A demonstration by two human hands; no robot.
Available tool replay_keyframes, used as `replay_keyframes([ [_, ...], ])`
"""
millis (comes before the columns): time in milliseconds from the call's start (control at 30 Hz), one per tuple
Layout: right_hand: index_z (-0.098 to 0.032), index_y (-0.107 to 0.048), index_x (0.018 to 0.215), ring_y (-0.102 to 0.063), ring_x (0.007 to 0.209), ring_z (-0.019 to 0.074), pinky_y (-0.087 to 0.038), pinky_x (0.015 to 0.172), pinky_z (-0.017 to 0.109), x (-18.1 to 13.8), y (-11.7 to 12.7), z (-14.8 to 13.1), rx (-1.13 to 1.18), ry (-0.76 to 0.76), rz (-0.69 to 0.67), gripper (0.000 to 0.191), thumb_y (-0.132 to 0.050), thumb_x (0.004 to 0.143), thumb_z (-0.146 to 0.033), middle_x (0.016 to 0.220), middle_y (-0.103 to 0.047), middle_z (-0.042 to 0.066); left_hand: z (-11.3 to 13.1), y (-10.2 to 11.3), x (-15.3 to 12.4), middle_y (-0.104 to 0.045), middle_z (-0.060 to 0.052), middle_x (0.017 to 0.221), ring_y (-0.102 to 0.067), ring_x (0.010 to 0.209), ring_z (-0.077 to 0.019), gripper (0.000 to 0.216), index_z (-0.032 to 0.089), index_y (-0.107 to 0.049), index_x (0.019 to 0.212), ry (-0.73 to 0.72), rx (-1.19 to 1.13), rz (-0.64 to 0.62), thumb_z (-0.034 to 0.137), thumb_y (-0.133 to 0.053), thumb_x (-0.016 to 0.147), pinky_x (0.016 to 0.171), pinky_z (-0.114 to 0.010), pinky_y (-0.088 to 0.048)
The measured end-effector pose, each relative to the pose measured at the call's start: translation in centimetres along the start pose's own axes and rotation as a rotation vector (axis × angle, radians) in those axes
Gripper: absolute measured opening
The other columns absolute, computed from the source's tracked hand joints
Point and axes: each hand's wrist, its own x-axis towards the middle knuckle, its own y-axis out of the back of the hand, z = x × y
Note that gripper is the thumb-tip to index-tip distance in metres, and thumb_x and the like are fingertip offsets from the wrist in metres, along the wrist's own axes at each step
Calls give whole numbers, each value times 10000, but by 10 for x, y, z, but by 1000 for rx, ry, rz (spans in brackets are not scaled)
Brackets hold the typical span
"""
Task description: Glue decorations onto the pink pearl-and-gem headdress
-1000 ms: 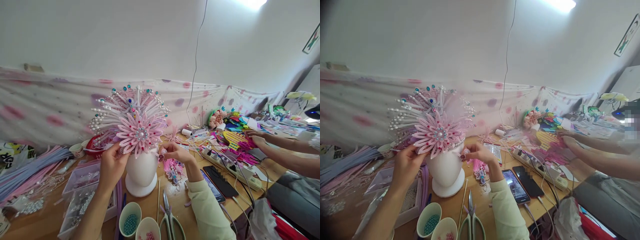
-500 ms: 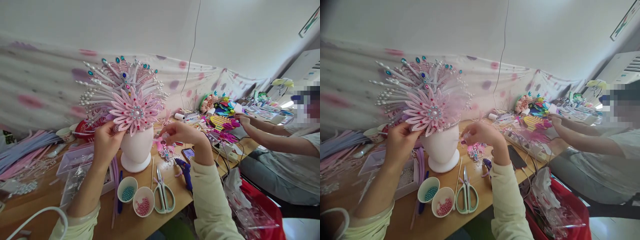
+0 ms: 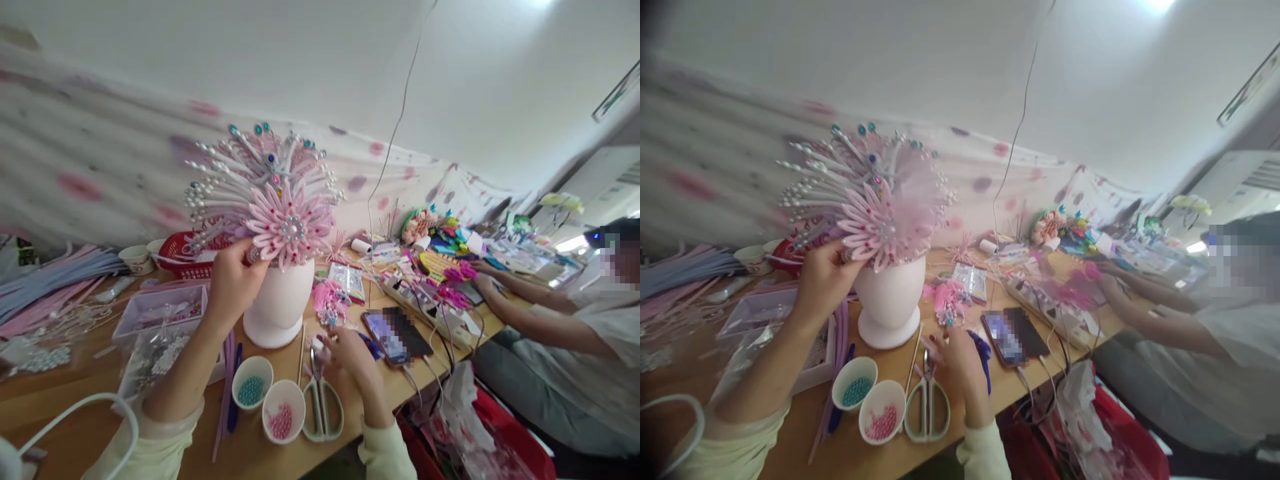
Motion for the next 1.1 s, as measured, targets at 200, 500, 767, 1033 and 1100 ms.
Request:
replay_keyframes([
  [200,-261,-612,1204,-634,1029,260,-537,887,428,-38,41,-102,-322,790,695,297,-620,909,-297,1103,-651,101,7,-6,-4,-781,-87,934,-682,849,-247,237,165,-749,923,15,66,-4,295,-572,834,714,-313,-446],
  [500,-211,-577,1250,-467,1251,320,-367,1084,565,22,26,-164,-772,1129,762,347,-596,904,-220,1306,-563,149,10,-8,-2,-673,-14,673,-555,611,-154,177,183,-633,691,65,67,32,266,-568,834,579,-263,-347],
  [767,-245,-591,1219,-554,1041,259,-523,863,431,30,36,-164,-782,1202,667,331,-581,905,-140,1217,-553,127,0,-8,-2,-734,-70,791,-651,740,-216,150,185,-667,794,-21,29,38,209,-546,879,654,-302,-400],
  [1033,-272,-625,1170,-578,970,218,-536,782,377,37,48,-166,-785,1240,603,335,-603,878,-109,1196,-540,101,-1,-8,-3,-705,-58,739,-647,690,-199,190,185,-642,762,-78,60,76,218,-540,918,621,-295,-412],
  [1100,-278,-634,1166,-579,965,220,-535,766,374,42,48,-162,-748,1257,648,347,-628,863,-108,1176,-555,94,-1,-9,-3,-690,-50,728,-634,677,-187,186,183,-628,749,-89,32,93,216,-552,915,620,-291,-425],
])
